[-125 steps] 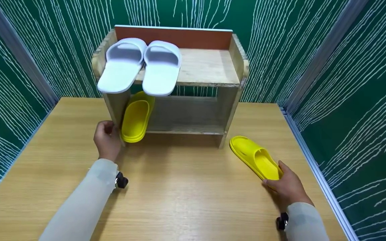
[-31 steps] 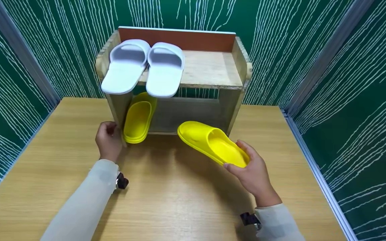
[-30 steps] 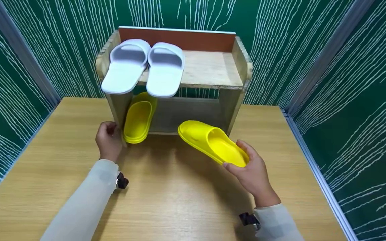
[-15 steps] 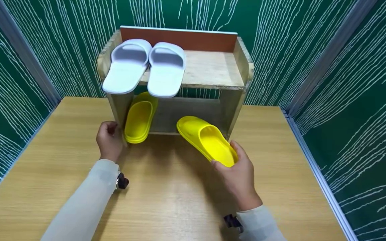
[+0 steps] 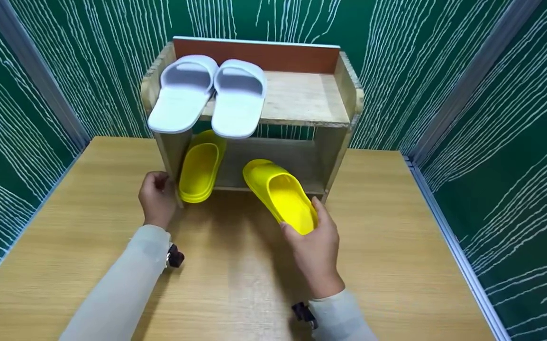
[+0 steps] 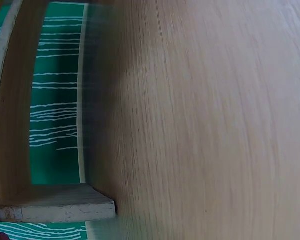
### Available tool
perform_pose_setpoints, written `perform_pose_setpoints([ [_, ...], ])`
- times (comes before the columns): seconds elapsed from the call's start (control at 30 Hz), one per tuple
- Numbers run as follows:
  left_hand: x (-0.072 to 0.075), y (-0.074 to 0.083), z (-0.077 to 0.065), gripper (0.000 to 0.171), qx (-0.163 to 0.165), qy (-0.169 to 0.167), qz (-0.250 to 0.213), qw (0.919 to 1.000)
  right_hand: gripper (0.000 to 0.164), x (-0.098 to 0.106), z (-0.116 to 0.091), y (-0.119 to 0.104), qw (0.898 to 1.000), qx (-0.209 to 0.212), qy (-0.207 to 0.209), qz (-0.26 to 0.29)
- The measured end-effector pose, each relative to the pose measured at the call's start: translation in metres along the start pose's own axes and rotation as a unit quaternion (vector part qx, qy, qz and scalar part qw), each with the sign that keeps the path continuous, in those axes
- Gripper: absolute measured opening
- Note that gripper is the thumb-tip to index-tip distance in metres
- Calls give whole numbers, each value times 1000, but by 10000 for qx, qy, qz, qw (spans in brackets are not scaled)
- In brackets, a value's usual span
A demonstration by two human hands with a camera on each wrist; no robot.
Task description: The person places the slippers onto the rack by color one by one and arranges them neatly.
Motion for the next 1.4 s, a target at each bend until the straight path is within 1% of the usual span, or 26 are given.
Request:
perform_pose_setpoints([
  [0.17,0,-1,1,6,-52,38,9,10000,88,-11,-3,-7,9998,64,104,148],
  [0.43,0,-1,1,7,80,36,-26,10000,87,-30,-7,-14,9996,91,153,202],
  [0.63,1,-1,1,7,148,41,-54,9999,85,-43,-5,-16,9995,149,211,177],
  [0.93,0,-3,0,6,227,18,-55,9997,85,-58,-1,-16,9983,266,476,207],
  [1.1,0,-4,1,6,305,0,-66,9995,84,-67,0,-19,9980,334,508,190],
  [1.23,-1,-6,0,6,399,-44,-100,9991,84,-74,1,-19,9985,214,460,191],
  [1.4,-2,-6,1,6,384,-43,-43,9992,83,-81,2,-17,9988,43,429,238],
])
Point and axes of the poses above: each hand's wrist, its own z-axis towards the middle knuckle, its own x-axis out of the back of the hand, y = z × x, the point moved 10 cm from there along z, towards the middle knuckle, and after that the axes turned 4 degrees about y, right-handed, at the moved point
